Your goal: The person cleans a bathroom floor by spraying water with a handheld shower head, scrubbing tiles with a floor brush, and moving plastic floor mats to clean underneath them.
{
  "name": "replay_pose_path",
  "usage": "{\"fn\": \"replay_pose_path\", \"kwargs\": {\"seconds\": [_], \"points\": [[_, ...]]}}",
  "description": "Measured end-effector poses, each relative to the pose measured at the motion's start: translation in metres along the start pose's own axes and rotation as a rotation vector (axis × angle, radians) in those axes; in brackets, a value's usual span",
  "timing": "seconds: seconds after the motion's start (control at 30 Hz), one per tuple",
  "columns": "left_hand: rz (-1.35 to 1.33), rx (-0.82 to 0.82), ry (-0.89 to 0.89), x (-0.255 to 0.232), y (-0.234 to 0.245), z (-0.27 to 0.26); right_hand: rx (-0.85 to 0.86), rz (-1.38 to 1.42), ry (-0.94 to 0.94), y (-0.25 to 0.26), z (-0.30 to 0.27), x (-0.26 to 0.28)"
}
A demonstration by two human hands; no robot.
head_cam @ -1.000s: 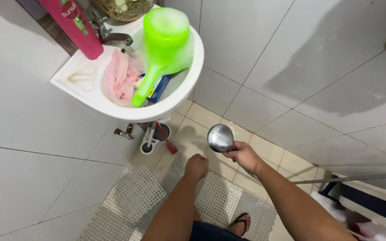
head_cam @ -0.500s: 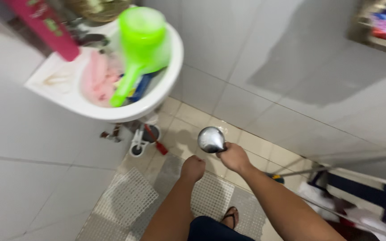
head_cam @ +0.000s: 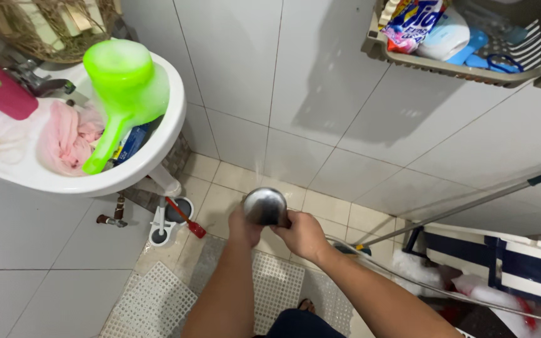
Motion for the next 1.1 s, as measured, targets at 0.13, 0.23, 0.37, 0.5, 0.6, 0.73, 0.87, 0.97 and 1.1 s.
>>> {"fn": "replay_pose_path", "kwargs": {"seconds": [0.13,0.23,0.37,0.5,0.6,0.73,0.87,0.97,1.1], "points": [[0.060,0.111,0.155,-0.033,-0.025,-0.013,0.048,-0.025,0.031,0.003,-0.005,0.016],[0.199,0.113,0.198,-0.049,-0.037,-0.012,0.016,-0.075,0.077,0.003,-0.005,0.030],[0.151,0.313,0.258,-0.064,-0.038,0.003,0.056,-0.049,0.025,-0.007,-0.001,0.039],[0.469,0.141,0.164,-0.092,-0.032,0.021,0.033,0.012,-0.010,-0.024,0.012,0.046],[0.715,0.099,0.048,-0.113,-0.027,0.035,-0.003,0.049,-0.035,-0.037,0.026,0.047],[0.877,0.113,-0.071,-0.123,-0.025,0.070,-0.051,0.086,-0.071,-0.055,0.040,0.040],[1.079,0.151,-0.228,-0.122,-0.032,0.088,-0.097,0.237,-0.139,-0.058,0.054,0.031],[1.529,0.087,-0.486,-0.150,-0.059,0.081,-0.137,0.229,-0.206,-0.043,0.071,0.015],[1.498,0.038,-0.232,-0.168,-0.081,0.067,-0.103,0.243,-0.266,-0.027,0.087,-0.004]]}}
Point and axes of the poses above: each hand's wrist, its own z-axis towards the middle knuckle, its own y-axis out of the back of the hand, x = y × z, the point moved 5 cm from there along z, towards the middle knuckle, and after that the axes turned 3 degrees about -x, right-handed, at the moved point
